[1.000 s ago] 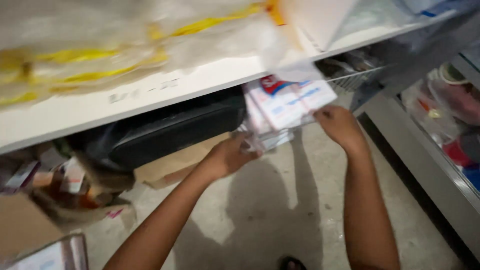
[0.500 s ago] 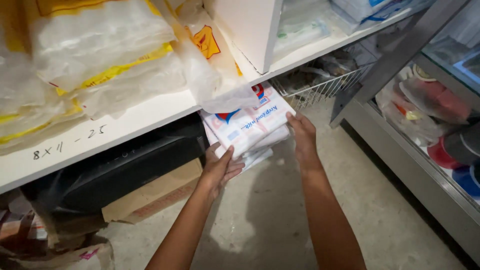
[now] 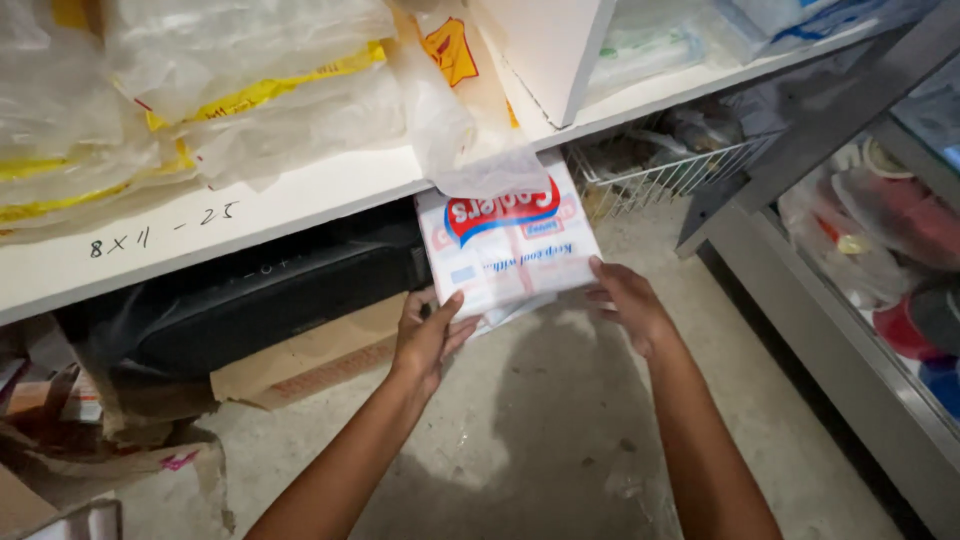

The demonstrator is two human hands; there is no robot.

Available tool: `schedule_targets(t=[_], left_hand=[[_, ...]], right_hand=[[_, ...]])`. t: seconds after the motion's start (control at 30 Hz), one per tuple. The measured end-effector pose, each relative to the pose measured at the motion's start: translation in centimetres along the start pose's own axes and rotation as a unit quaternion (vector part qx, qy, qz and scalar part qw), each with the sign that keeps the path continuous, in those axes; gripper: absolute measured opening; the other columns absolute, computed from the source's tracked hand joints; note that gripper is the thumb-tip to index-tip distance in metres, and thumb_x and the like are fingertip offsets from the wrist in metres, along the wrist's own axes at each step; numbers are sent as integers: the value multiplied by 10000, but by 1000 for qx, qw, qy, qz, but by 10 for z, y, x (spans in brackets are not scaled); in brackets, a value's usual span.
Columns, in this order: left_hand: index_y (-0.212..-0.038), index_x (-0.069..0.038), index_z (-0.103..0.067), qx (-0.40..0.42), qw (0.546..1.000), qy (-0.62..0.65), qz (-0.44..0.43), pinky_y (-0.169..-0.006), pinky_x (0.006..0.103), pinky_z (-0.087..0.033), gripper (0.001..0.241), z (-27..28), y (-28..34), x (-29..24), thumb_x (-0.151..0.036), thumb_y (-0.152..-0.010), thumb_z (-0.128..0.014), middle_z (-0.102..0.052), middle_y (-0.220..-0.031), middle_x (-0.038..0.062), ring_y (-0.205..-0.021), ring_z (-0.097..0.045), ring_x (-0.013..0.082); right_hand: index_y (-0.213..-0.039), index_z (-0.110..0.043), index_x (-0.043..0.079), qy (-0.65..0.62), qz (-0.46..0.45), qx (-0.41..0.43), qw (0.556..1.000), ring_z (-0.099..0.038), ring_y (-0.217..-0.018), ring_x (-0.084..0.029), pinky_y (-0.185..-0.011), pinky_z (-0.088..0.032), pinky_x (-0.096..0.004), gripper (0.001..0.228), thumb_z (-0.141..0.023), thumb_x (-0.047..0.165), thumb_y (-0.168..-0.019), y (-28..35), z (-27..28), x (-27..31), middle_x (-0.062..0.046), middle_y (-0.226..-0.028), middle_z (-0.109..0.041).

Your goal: Organizing and stacking bundles of plastic bags onto shelves in a stockroom area.

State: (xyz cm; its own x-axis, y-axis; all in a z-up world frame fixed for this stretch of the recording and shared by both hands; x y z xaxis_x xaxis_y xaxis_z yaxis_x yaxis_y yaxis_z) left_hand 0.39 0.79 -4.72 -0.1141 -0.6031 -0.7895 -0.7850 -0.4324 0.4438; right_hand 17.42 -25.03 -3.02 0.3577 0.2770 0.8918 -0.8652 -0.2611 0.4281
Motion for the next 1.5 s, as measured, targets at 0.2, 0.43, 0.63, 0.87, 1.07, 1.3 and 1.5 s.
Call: schedule_targets(t=[0.2,0.43,0.63,0.87,1.07,1.3,1.5], left_hand=[[-1238,-83,-473,9,995,-87,48,-928,420,-615,472,36,30,-4,-259,-879,-724,-665,-1213,156,-1017,-729,306],[-1400,-40,-592,-10,988,151,43,-982,390,-500,738,82,33,38,-608,-930,-577,-709,-1264,117,-1136,-677,250],[-1426,-100,-518,26,980,182,72,-1045,443,-526,614,63,66,24,-361,-896,-688,-681,-1359,119,-1217,-673,269],[-1406,-21,-512,86,986,130,53,-990,480,-566,620,144,86,-21,-343,-902,-677,-686,-1294,195,-1141,-697,331],[-1398,1,-533,33,989,9,143,-917,475,-618,619,257,171,-20,-324,-892,-677,-721,-1248,227,-1090,-742,330],[-1386,-118,-580,-174,960,159,153,-901,439,-607,550,373,314,32,-262,-869,-700,-763,-1247,88,-1070,-765,242],[-1415,8,-555,-127,929,304,169,-888,524,-586,674,493,356,62,-347,-860,-699,-698,-1231,216,-1002,-717,360]], right_hand=[[-1410,-517,0,-97,6,105,990,-681,-1100,-329,-944,-594,-488,669,-544,501,-968,16,-15,4,-271,-1240,-678],[-1445,-419,-69,-229,-89,325,913,-678,-1177,-377,-918,-580,-534,981,-371,721,-865,40,-48,-20,-274,-1300,-683],[-1540,-402,-31,27,41,636,770,-521,-1341,-367,-1150,-444,-530,780,-776,309,-945,22,-62,-123,-268,-1458,-499],[-1525,-442,-80,-419,-69,353,834,-589,-1290,-382,-1077,-440,-504,961,-365,747,-1041,-15,-50,-97,-261,-1445,-582],[-1525,-396,83,-269,-94,458,842,-585,-1252,-328,-1076,-470,-546,862,-446,685,-910,43,-180,-102,-160,-1432,-566],[-1339,-647,9,-134,-311,469,816,-677,-1111,-318,-1025,-505,-501,700,-398,563,-991,124,-332,-209,-187,-1287,-697],[-1291,-628,-9,-82,-403,404,817,-689,-1068,-353,-982,-511,-484,753,-295,572,-948,176,-425,-203,-229,-1224,-721]])
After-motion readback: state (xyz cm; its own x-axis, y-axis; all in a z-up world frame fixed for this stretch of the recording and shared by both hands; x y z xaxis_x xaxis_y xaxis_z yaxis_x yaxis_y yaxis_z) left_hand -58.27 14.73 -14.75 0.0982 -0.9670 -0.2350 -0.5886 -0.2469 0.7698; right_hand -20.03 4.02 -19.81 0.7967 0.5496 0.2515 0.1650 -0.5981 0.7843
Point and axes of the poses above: each hand's wrist, its own y-axis away from the middle knuckle, its own z-axis out of the back of the hand, x = y × z, the point moved 3 cm from there along -y, towards the middle knuckle
